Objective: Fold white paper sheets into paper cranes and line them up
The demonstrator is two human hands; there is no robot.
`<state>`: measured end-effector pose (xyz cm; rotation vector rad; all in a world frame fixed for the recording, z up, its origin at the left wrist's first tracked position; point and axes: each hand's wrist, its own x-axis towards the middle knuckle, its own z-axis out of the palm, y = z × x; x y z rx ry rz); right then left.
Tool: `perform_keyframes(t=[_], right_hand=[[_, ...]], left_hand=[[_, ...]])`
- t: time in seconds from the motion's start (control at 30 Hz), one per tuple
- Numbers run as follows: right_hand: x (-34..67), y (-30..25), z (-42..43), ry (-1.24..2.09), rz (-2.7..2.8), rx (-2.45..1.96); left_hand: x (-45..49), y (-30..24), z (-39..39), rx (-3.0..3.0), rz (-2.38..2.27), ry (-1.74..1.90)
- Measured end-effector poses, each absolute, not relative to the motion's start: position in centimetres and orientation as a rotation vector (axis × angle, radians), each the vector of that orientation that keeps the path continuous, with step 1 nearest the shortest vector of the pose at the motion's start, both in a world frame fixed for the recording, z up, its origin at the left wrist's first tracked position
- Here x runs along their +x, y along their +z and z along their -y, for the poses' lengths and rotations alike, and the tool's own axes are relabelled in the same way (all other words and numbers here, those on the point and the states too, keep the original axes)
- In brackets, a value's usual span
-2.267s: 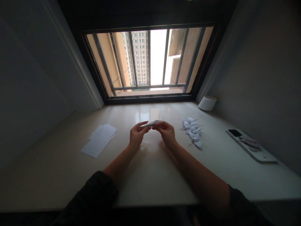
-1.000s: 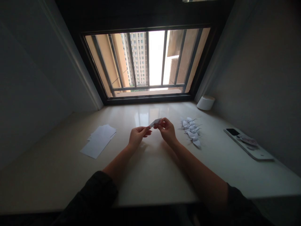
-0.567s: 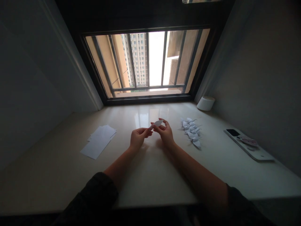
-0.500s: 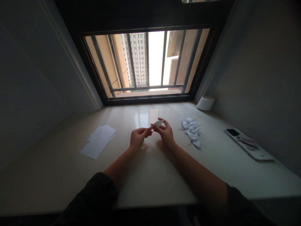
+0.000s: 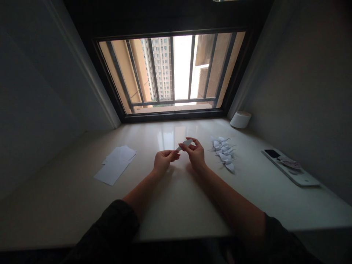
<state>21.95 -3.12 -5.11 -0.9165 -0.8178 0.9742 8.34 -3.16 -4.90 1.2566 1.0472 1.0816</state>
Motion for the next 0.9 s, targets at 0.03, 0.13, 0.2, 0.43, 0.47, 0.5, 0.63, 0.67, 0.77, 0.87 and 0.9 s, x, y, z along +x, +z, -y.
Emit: perform_keyframes(t=[0.03, 0.13, 0.2, 0.43, 0.47, 0.5, 0.63, 0.67, 0.77, 0.87, 0.9], right_hand=[[21.96, -5.1, 3.13, 0.98, 0.815, -0.919], [22.08, -5.14, 3.06, 0.996, 0.792, -0.927], [22.22, -5.23, 2.91, 0.99, 0.771, -0.939], [22.66, -5.65, 2.39, 0.969, 0.758, -0.919], [22.69, -5.64, 2.39, 0.965, 0.784, -0.917], [22.71, -5.63, 2.4, 0.956, 0.818, -0.913], [22.65, -5.58, 2.47, 0.895, 0.938, -0.913], [22.62, -5.59, 2.47, 0.889, 0.959, -0.916], [22.53, -5.63, 2.55, 0.948, 1.076, -0.894], [22.54, -5.57, 2.82, 1.006, 1.256, -0.872], [22.59, -5.52, 2.95, 1.0, 1.311, -0.883]], left_hand=[[8.34, -4.9, 3.16, 1.253, -1.051, 1.084], [8.39, -4.82, 3.19, 1.233, -1.058, 1.094], [8.45, -4.71, 3.21, 1.224, -1.063, 1.099], [8.44, -4.89, 3.07, 1.258, -1.067, 1.124], [8.37, -4.96, 3.05, 1.289, -1.074, 1.123], [8.3, -5.0, 3.05, 1.335, -1.087, 1.12], [8.05, -4.74, 3.09, 1.48, -1.125, 1.077], [8.03, -4.62, 3.1, 1.472, -1.124, 1.073], [7.94, -4.38, 3.07, 1.452, -1.14, 1.112], [7.76, -4.42, 2.94, 1.516, -1.181, 1.172], [7.69, -4.45, 2.9, 1.545, -1.187, 1.185]])
